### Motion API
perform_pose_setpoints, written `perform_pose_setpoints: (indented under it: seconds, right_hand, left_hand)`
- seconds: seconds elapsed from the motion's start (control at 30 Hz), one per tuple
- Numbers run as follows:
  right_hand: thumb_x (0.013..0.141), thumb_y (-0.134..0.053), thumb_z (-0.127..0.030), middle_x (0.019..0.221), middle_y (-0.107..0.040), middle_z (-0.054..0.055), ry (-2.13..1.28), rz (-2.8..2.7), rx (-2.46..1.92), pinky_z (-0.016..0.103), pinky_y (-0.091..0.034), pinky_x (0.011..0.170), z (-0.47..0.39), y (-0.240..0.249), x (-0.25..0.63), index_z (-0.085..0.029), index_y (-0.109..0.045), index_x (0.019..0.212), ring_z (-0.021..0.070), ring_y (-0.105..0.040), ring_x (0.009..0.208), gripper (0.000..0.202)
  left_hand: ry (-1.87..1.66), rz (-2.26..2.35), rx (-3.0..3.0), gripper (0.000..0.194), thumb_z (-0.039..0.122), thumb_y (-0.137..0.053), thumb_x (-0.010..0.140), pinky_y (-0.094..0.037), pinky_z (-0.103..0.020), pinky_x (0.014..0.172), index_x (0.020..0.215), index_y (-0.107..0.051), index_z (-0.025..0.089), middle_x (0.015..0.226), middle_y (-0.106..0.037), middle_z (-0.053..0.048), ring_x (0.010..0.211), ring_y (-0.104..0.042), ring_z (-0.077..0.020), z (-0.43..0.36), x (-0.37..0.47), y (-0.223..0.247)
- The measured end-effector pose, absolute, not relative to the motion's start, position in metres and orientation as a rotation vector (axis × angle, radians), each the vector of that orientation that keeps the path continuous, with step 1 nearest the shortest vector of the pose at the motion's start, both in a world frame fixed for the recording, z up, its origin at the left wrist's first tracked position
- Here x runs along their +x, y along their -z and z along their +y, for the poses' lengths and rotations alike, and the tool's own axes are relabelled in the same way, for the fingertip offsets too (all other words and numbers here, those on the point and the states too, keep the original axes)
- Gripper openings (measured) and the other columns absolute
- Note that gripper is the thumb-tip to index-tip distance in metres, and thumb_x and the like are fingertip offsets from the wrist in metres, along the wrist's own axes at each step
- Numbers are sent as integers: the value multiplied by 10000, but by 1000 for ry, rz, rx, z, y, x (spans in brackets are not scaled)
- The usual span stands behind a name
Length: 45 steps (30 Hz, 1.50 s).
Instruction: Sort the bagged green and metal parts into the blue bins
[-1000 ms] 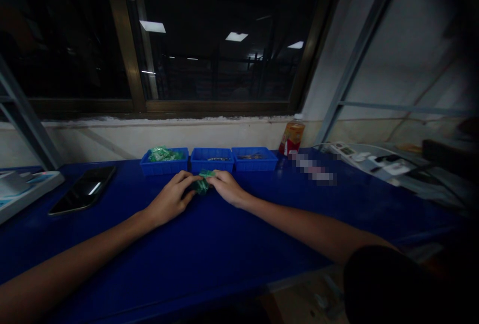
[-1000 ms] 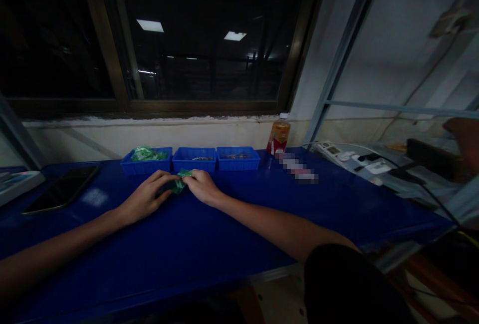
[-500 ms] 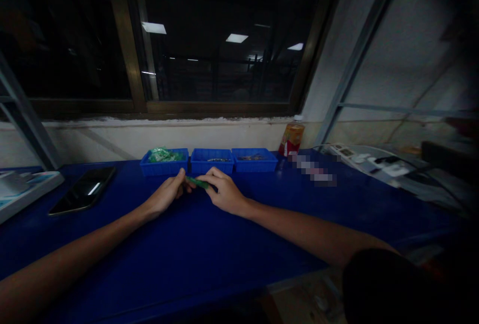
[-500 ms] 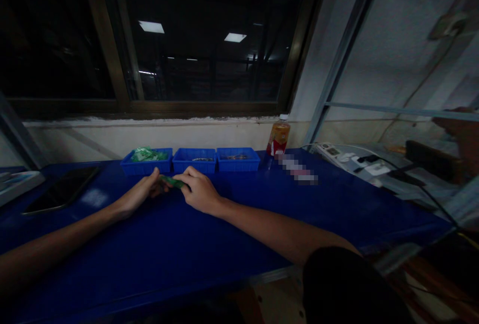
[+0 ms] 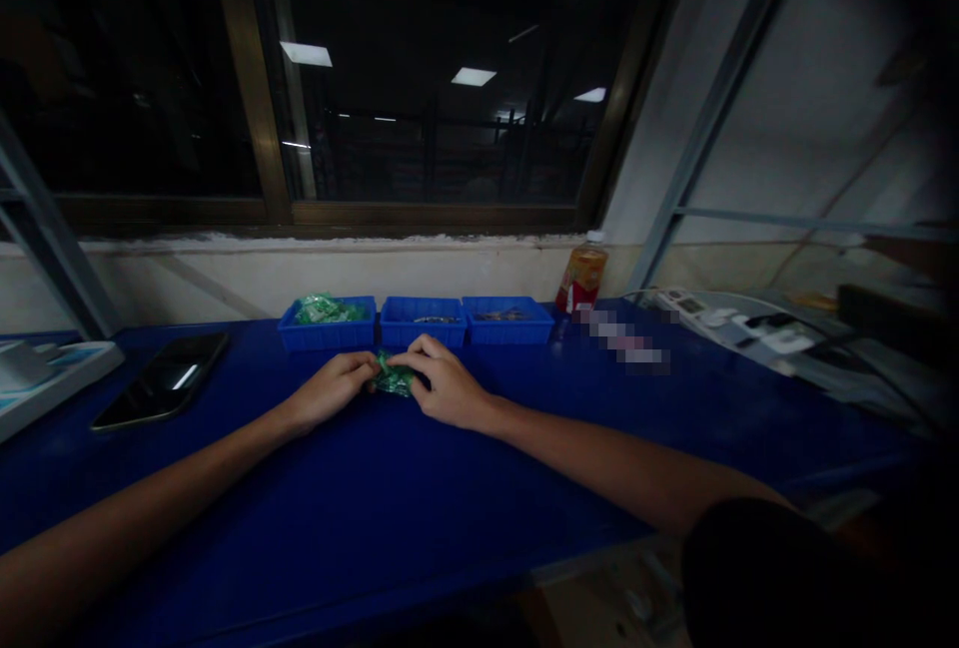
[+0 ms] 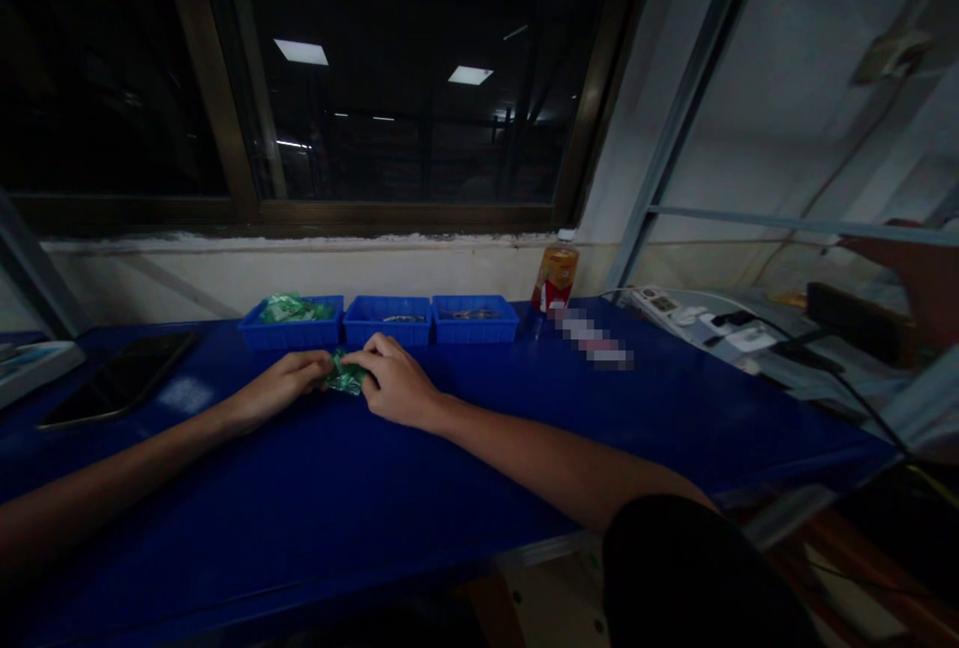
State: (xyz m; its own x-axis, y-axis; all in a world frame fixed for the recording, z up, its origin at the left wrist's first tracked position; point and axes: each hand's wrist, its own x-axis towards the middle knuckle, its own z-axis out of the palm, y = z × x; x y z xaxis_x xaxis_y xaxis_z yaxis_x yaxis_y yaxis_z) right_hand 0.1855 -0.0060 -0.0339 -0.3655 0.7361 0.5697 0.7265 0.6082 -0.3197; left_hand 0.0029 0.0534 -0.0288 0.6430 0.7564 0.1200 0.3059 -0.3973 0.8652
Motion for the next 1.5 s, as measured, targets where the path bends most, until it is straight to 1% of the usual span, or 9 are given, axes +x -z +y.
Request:
perform_pose_setpoints:
  seconds: [0.17,0.47,0.7,0.9,0.97,1.1,1.27,1.4,1.5]
  right_hand:
    - [683,-434,-27,955,-478,44,-21,-2144,-1171,306,-406,849,-8,32,184,-218,-552,1083,157,-463,914,459]
    - [780,-488,-162,773,-555,27,62,-2201,-1231,298,-374,768,-9,30,181,-173,-557,788,149,-471,787,70]
    - [851,-435,-361,657,-578,14,-142,-2055,-1321,281,-343,682,-5,28,181,-171,-566,682,131,-466,668,286]
    - [878,-262,-497,619,-558,14,-596,-1776,-1308,281,-343,677,0,29,186,-170,-532,575,118,-491,641,522]
    - [867,-274,-504,610,-551,14,-764,-1643,-1284,267,-350,635,4,30,188,-163,-532,578,110,-488,606,517]
    - [788,-469,-390,550,-496,-24,-900,-1461,-1222,235,-344,553,10,33,188,-159,-517,597,89,-451,526,303]
    - [775,-474,-316,533,-444,-45,-725,-1470,-1197,215,-321,491,9,36,185,-169,-480,616,81,-415,489,217]
    - [798,-461,-287,502,-390,-50,-403,-1680,-1261,213,-269,462,3,36,183,-171,-471,587,76,-366,471,241]
    - [817,-446,-245,550,-448,-30,-209,-1837,-1255,212,-295,493,-3,34,182,-166,-532,642,83,-404,517,210]
  left_hand:
    - [-734,775,1957,254,382,-453,765,-331,-244,594,775,-534,141,665,-497,15,610,-431,-116,53,4,31]
    - [-743,871,1968,288,394,-442,795,-269,-220,479,837,-555,133,546,-391,55,487,-353,-88,50,4,28]
    - [-849,815,1990,270,344,-445,817,-354,-224,518,987,-510,144,630,-466,38,528,-434,-92,56,2,36]
    - [-1003,739,2389,225,229,-424,845,-435,-299,718,1041,-530,196,921,-551,-44,814,-527,-151,50,0,34]
    - [-1023,675,2528,235,197,-415,852,-434,-316,764,1040,-555,217,941,-534,-46,866,-518,-158,45,0,32]
    - [-1014,609,2656,272,168,-413,852,-426,-331,830,1069,-564,230,975,-499,-53,915,-504,-163,40,0,30]
    - [-993,727,2552,250,304,-420,863,-432,-341,829,1014,-592,203,945,-532,-53,909,-522,-179,41,1,28]
    - [-962,855,2335,375,409,-328,882,-416,-340,838,902,-613,166,892,-594,-50,880,-553,-185,45,1,27]
    - [-920,885,2182,450,458,-290,877,-413,-322,823,848,-616,149,861,-624,-56,851,-563,-184,46,1,25]
